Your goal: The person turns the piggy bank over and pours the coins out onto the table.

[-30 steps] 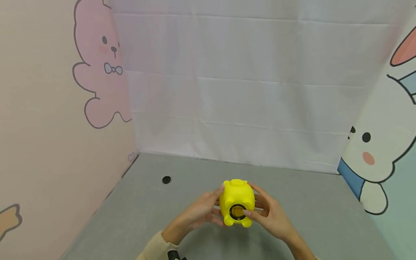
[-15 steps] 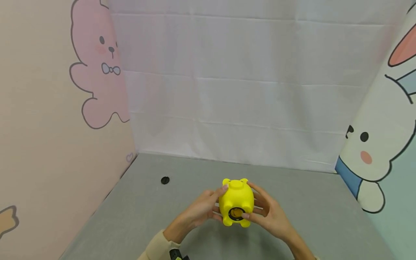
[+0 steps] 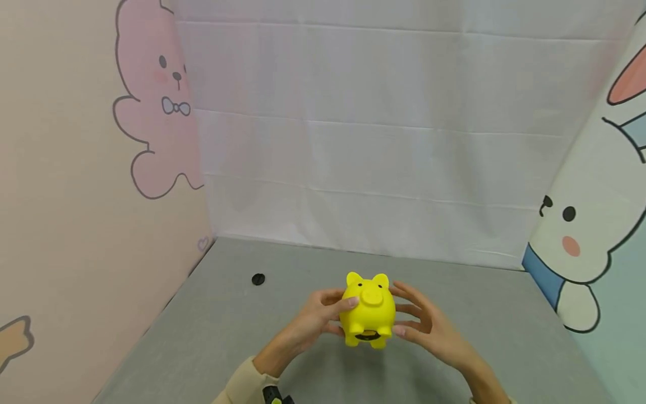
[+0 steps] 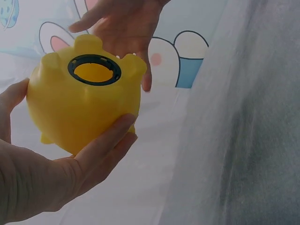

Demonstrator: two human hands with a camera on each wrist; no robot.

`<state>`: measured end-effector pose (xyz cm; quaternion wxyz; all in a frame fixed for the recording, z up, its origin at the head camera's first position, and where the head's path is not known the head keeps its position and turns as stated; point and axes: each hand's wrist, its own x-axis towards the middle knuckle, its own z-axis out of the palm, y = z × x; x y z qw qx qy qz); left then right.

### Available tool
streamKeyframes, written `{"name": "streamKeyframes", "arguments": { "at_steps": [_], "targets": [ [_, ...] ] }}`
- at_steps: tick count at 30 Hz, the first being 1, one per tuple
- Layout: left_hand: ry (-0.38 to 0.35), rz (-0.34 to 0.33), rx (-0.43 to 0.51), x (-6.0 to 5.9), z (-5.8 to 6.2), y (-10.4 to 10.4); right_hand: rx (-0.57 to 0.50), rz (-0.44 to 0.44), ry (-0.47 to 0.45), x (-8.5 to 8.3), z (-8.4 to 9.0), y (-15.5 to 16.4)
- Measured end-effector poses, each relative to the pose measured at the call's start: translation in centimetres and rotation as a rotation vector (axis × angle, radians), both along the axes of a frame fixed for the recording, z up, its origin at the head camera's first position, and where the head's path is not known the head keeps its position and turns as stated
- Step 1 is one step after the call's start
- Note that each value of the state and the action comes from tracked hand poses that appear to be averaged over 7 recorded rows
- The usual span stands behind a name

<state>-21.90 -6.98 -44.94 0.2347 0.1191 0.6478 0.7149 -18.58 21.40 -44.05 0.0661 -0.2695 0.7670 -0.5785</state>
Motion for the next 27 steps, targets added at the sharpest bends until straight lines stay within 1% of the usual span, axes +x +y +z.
{"name": "streamKeyframes", "arguments": {
  "at_steps": [4, 5, 7, 8, 11, 14, 18, 21, 23, 27],
  "targets": [
    [0.032, 0.025, -0.006, 0.0, 0.1, -0.3, 0.008, -0.079, -0.072, -0.1, 0.5, 0.2],
    [0.039, 0.028, -0.007, 0.0, 0.2, -0.3, 0.019, -0.083, -0.089, -0.2, 0.6, 0.2],
    [0.053, 0.033, -0.008, 0.0, 0.2, -0.4, 0.056, -0.098, -0.151, -0.2, 0.8, 0.1],
    [0.06, 0.03, -0.006, -0.1, 0.2, -0.4, 0.076, -0.1, -0.181, -0.2, 0.9, 0.1],
    [0.082, 0.005, 0.008, -0.1, 0.3, -0.6, 0.114, -0.064, -0.222, -0.2, 0.8, -0.1],
    [0.117, -0.033, 0.014, 0.0, 0.4, -0.8, 0.063, 0.003, -0.242, -0.4, 0.4, -0.4],
    [0.153, -0.07, 0.004, 0.1, 0.3, -0.8, -0.049, 0.116, -0.271, -0.7, -0.2, -0.9],
    [0.167, -0.081, -0.014, 0.1, 0.2, -0.8, -0.098, 0.161, -0.3, -0.9, -0.5, -1.2],
    [0.173, -0.088, -0.022, 0.1, 0.1, -0.8, -0.117, 0.159, -0.315, -0.9, -0.5, -1.3],
    [0.189, -0.098, -0.035, 0.0, 0.1, -0.8, -0.127, 0.112, -0.339, -0.9, -0.4, -1.6]
  ]
}}
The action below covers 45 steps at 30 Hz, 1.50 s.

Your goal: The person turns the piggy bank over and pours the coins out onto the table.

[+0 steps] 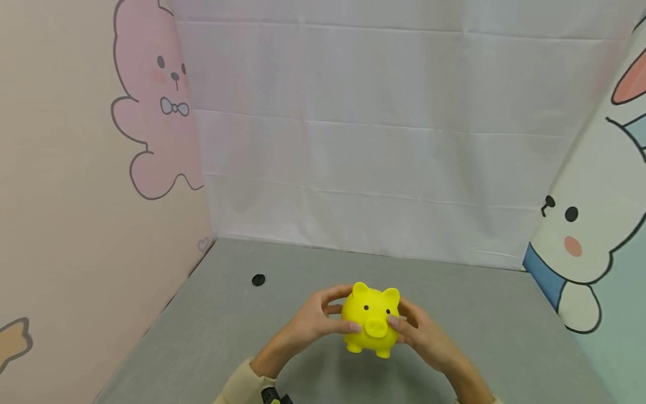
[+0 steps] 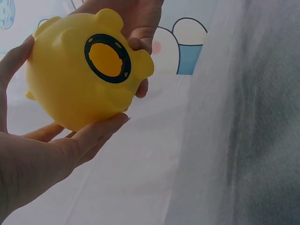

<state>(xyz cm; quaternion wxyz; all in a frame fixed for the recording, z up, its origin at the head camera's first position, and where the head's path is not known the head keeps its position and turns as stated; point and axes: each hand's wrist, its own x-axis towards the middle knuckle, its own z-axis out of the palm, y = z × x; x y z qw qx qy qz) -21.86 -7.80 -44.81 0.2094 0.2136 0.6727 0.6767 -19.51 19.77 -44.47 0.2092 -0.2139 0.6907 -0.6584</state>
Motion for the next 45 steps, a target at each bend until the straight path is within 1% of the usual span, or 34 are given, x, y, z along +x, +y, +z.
{"name": "streamKeyframes", "arguments": {
  "at_steps": [2, 4, 7, 10, 13, 17, 20, 22, 24, 27, 32, 36, 38, 40, 43, 45],
  "targets": [
    [0.0, -0.003, 0.006, 0.0, 0.1, 0.0, 0.0, -0.028, 0.004, 0.0, 0.0, -0.1],
    [-0.004, -0.002, 0.008, 0.0, 0.1, 0.0, 0.01, -0.055, 0.031, 0.1, -0.1, -0.2],
    [-0.023, 0.011, 0.005, 0.0, 0.2, -0.1, 0.049, -0.115, 0.065, 0.1, -0.1, -0.4],
    [-0.032, 0.018, -0.014, 0.0, 0.2, -0.3, 0.083, -0.168, 0.07, 0.2, -0.1, -0.6],
    [-0.032, 0.011, -0.042, -0.1, 0.2, -0.5, 0.091, -0.193, 0.077, 0.4, -0.1, -0.7],
    [-0.028, -0.008, -0.098, -0.4, 0.0, -0.5, 0.089, -0.212, 0.146, 0.4, -0.2, -0.7],
    [-0.013, -0.027, -0.138, -0.7, -0.2, -0.4, 0.088, -0.215, 0.198, 0.3, -0.4, -0.6],
    [-0.006, -0.043, -0.149, -0.9, -0.4, -0.3, 0.106, -0.217, 0.221, 0.2, -0.6, -0.5],
    [0.007, -0.055, -0.154, -1.1, -0.6, -0.2, 0.124, -0.214, 0.228, 0.1, -0.8, -0.4],
    [0.024, -0.067, -0.135, -1.4, -0.9, 0.0, 0.153, -0.2, 0.228, -0.2, -1.0, -0.2],
    [0.094, -0.065, -0.113, -1.6, -1.3, 0.0, 0.17, -0.134, 0.233, -0.5, -1.1, 0.2],
    [0.162, -0.065, -0.107, -1.9, -1.8, 0.0, 0.221, -0.104, 0.294, -1.1, -1.0, 0.4],
    [0.199, -0.069, -0.107, -2.3, -2.2, -0.1, 0.259, -0.104, 0.331, -1.4, -1.0, 0.5],
    [0.222, -0.069, -0.124, -2.7, -2.6, -0.1, 0.293, -0.1, 0.347, -1.9, -1.2, 0.5],
    [0.231, -0.07, -0.16, -3.3, -3.2, -0.1, 0.344, -0.085, 0.346, -2.5, -1.8, 0.3],
    [0.212, -0.067, -0.187, -3.5, -3.5, 0.0, 0.367, -0.07, 0.335, -2.8, -2.4, 0.1]
  ]
}}
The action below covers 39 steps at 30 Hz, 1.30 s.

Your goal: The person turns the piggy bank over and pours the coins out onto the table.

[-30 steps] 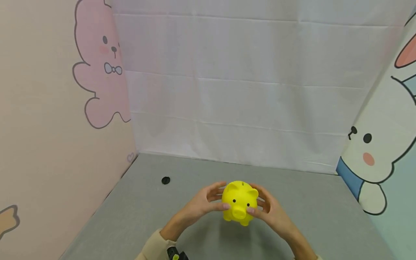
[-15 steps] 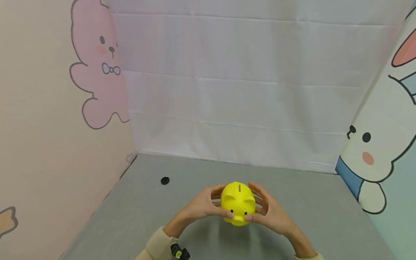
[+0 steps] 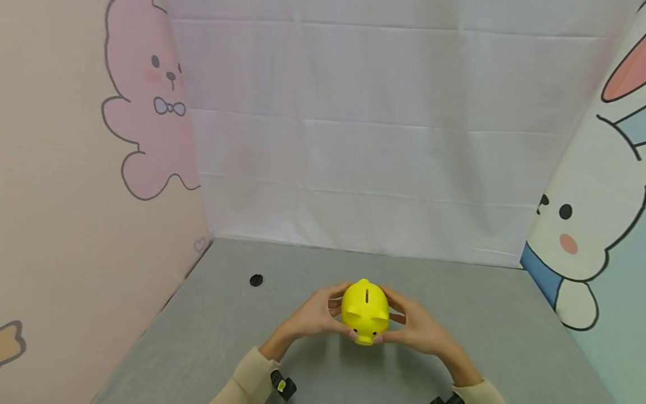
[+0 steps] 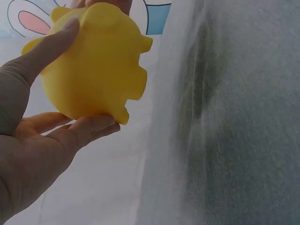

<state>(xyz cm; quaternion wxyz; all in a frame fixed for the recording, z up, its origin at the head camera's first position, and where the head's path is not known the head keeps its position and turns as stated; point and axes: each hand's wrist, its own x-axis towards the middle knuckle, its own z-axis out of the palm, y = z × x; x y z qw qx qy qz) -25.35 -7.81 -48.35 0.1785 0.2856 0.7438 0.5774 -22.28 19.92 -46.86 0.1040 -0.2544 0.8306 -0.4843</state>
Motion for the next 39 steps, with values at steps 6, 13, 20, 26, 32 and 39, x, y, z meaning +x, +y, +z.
{"name": "streamKeyframes", "arguments": {
  "at_steps": [6, 13, 20, 26, 32, 39],
  "targets": [
    [-0.04, 0.05, -0.031, -0.2, -0.2, 0.2, 0.009, 0.001, -0.01, -0.5, -0.8, 0.0],
    [0.048, 0.056, -0.056, -0.8, -0.2, 0.2, -0.05, 0.001, -0.021, -1.2, -1.3, 0.1],
    [0.066, 0.072, -0.029, -0.5, -0.9, 0.4, -0.085, -0.01, -0.017, -1.0, -1.8, 0.1],
    [0.204, 0.129, -0.027, -0.1, -0.7, 0.8, -0.117, -0.036, 0.09, -0.7, -1.6, 0.1],
    [0.409, 0.179, -0.037, 0.2, -1.2, 0.8, -0.181, -0.024, 0.17, -0.5, -1.8, -0.1],
    [0.44, 0.17, -0.018, 0.2, -1.3, 0.8, -0.175, -0.063, 0.17, -0.4, -1.9, -0.2]
  ]
}}
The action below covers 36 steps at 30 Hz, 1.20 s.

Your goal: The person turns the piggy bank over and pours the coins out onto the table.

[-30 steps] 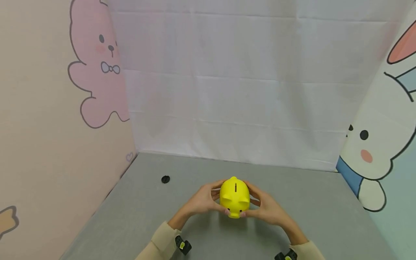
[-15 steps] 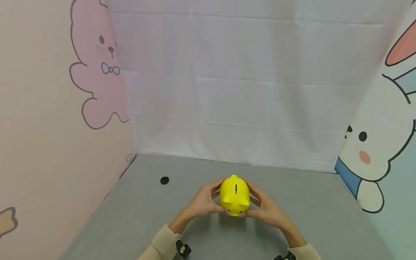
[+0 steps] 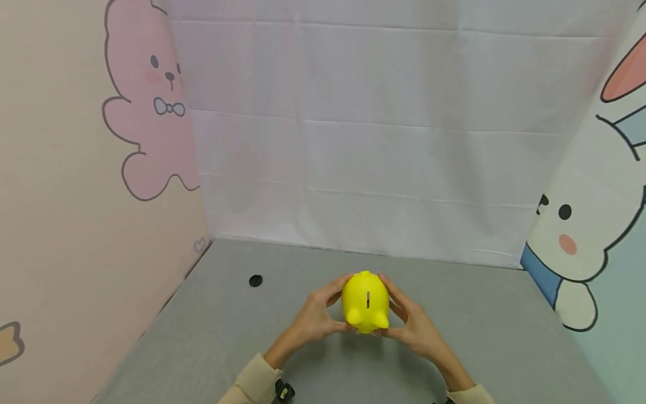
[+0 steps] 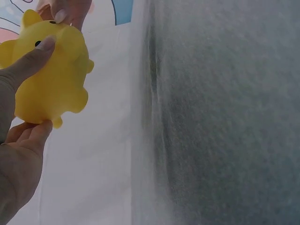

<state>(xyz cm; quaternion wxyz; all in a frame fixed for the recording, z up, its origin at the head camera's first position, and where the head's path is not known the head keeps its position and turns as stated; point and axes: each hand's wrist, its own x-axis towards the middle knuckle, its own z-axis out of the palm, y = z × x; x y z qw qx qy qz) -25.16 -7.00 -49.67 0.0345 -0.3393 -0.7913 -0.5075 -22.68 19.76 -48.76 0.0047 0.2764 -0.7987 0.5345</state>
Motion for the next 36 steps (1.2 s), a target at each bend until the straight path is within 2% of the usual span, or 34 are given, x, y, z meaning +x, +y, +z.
{"name": "streamKeyframes", "arguments": {
  "at_steps": [6, 13, 17, 22, 25, 32, 36],
  "targets": [
    [-0.101, -0.038, 0.003, 0.1, 0.1, -0.4, 0.05, -0.035, 0.009, 0.5, -0.1, 0.1],
    [-0.308, -0.075, 0.036, 0.0, 0.5, -0.8, 0.057, -0.092, -0.013, 0.6, 0.1, 0.4],
    [-0.391, -0.068, 0.007, 0.0, 0.6, -0.8, 0.069, -0.136, -0.06, 0.7, 0.3, 0.3],
    [-0.448, -0.003, -0.024, 0.2, 0.7, 0.0, 0.118, -0.226, -0.216, 0.9, 0.7, -0.2],
    [-0.48, 0.028, -0.014, 0.3, 0.6, 0.5, 0.144, -0.253, -0.278, 0.9, 0.9, -0.4],
    [-0.515, 0.042, 0.001, 0.6, 1.0, 0.9, 0.148, -0.257, -0.32, 0.6, 1.1, -0.4],
    [-0.512, 0.026, -0.017, 0.3, 1.0, 0.7, 0.132, -0.213, -0.308, 0.6, 1.2, -0.2]
  ]
}}
